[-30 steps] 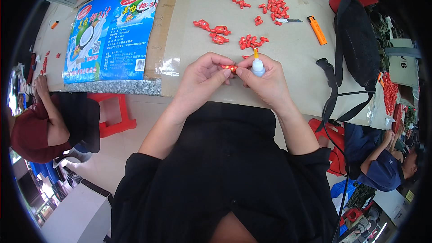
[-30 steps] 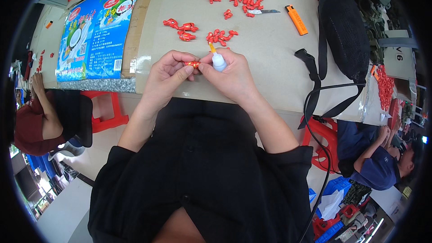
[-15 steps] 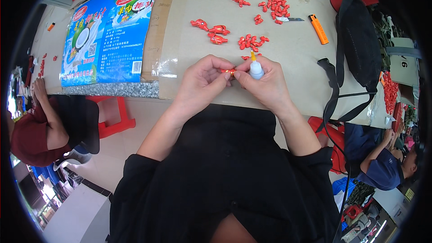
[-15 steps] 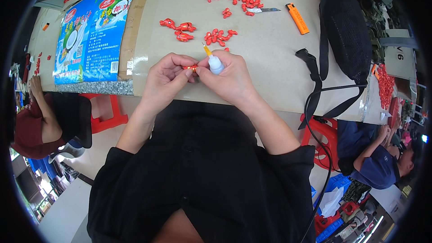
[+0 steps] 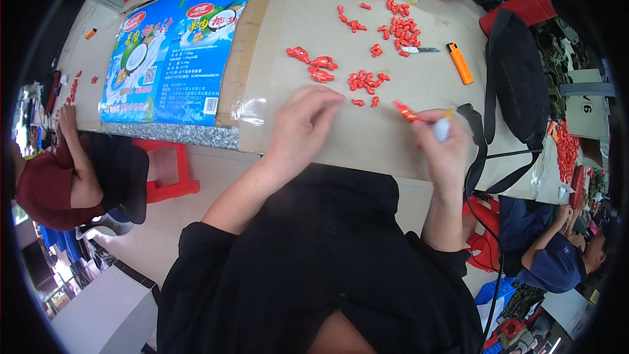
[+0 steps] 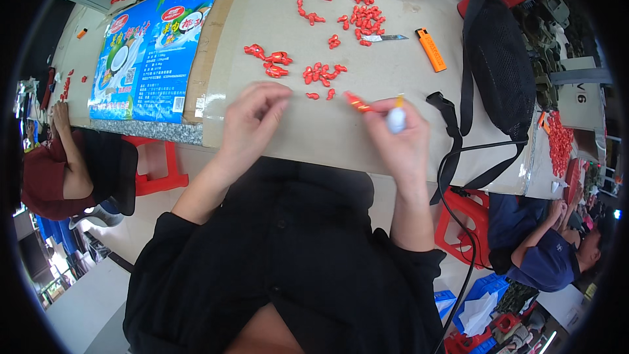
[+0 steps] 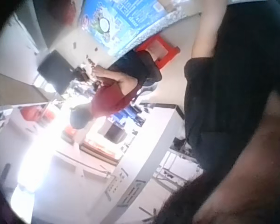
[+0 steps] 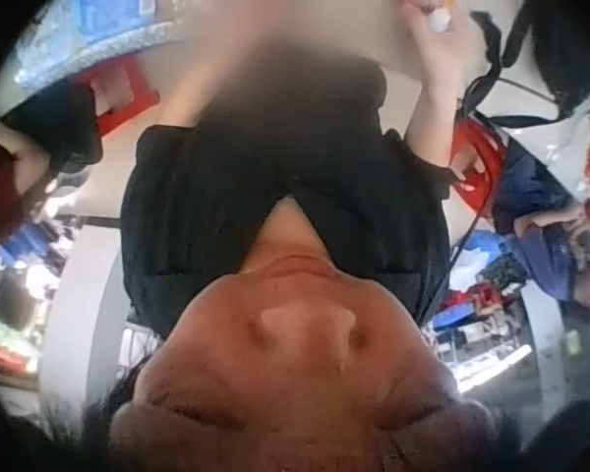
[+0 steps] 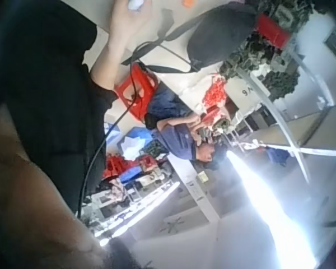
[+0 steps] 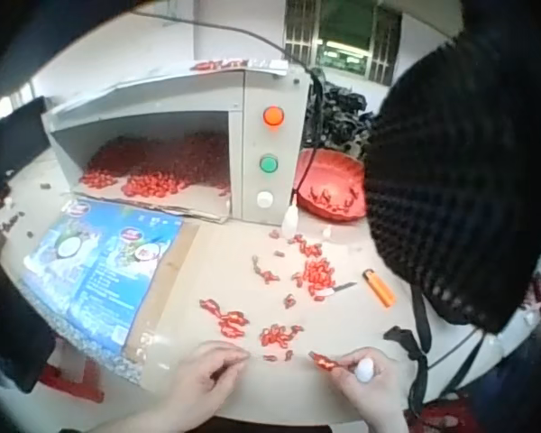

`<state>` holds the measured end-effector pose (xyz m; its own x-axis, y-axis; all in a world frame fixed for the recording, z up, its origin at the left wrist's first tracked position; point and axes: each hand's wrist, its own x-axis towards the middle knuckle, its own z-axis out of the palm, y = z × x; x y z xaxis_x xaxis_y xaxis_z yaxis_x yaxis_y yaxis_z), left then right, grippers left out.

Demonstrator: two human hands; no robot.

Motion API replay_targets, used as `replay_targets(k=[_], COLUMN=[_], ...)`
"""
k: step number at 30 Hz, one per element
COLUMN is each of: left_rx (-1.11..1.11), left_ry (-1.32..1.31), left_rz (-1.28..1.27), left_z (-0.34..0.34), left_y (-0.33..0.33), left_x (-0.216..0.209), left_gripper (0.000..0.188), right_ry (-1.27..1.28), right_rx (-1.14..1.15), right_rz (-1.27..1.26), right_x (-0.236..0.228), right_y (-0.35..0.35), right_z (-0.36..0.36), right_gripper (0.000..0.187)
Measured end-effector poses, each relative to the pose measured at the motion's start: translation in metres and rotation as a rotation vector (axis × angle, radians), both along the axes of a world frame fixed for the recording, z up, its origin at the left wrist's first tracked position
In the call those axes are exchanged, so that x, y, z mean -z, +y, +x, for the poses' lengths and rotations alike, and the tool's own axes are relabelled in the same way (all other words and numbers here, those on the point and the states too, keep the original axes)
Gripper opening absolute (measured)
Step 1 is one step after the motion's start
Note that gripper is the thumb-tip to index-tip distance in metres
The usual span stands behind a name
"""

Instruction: The person applies glue to small red toy parts with a glue bottle, then assembles them by hand at a workbench.

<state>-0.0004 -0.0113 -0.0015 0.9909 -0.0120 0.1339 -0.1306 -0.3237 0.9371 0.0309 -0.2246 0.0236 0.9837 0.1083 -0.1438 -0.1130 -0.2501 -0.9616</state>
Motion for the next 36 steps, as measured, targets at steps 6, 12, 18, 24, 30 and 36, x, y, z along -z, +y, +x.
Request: replay_targets(k=[6, 12, 18, 24, 30, 36], left_rx=[-0.379, -0.193, -0.080, 0.169, 0.163, 0.047], left_ry=[-0.275, -0.283, 0.172, 0.369, 0.421, 0.306], left_rz=[0.515, 0.620, -0.406, -1.376, -1.271, -0.909], left_z=[0.028, 0.029, 0.011, -0.007, -0.010, -0.009], left_y=[0.008, 0.020, 0.030, 0.036, 0.028, 0.017], left_x=[0.001, 0.002, -0.007, 0.013, 0.004, -0.001], left_gripper=[0.022, 0.020, 0.020, 0.032, 0.035, 0.031], right_ry=[-0.059, -0.105, 0.099, 0.240, 0.291, 0.176], right_rx=[0.357, 0.330, -0.005, -0.173, -0.177, -0.161], right_rz=[-0.146, -0.044, 0.667, 0.841, 0.902, 0.939], right_x=[0.006, -0.003, 0.000, 0.006, 0.011, 0.015], right_y=[-0.016, -0.005, 0.014, 0.030, 0.039, 0.042], right_z=[0.020, 0.017, 0.010, 0.006, 0.011, 0.012], right_gripper=[0.016, 0.027, 0.029, 0.036, 0.038, 0.040])
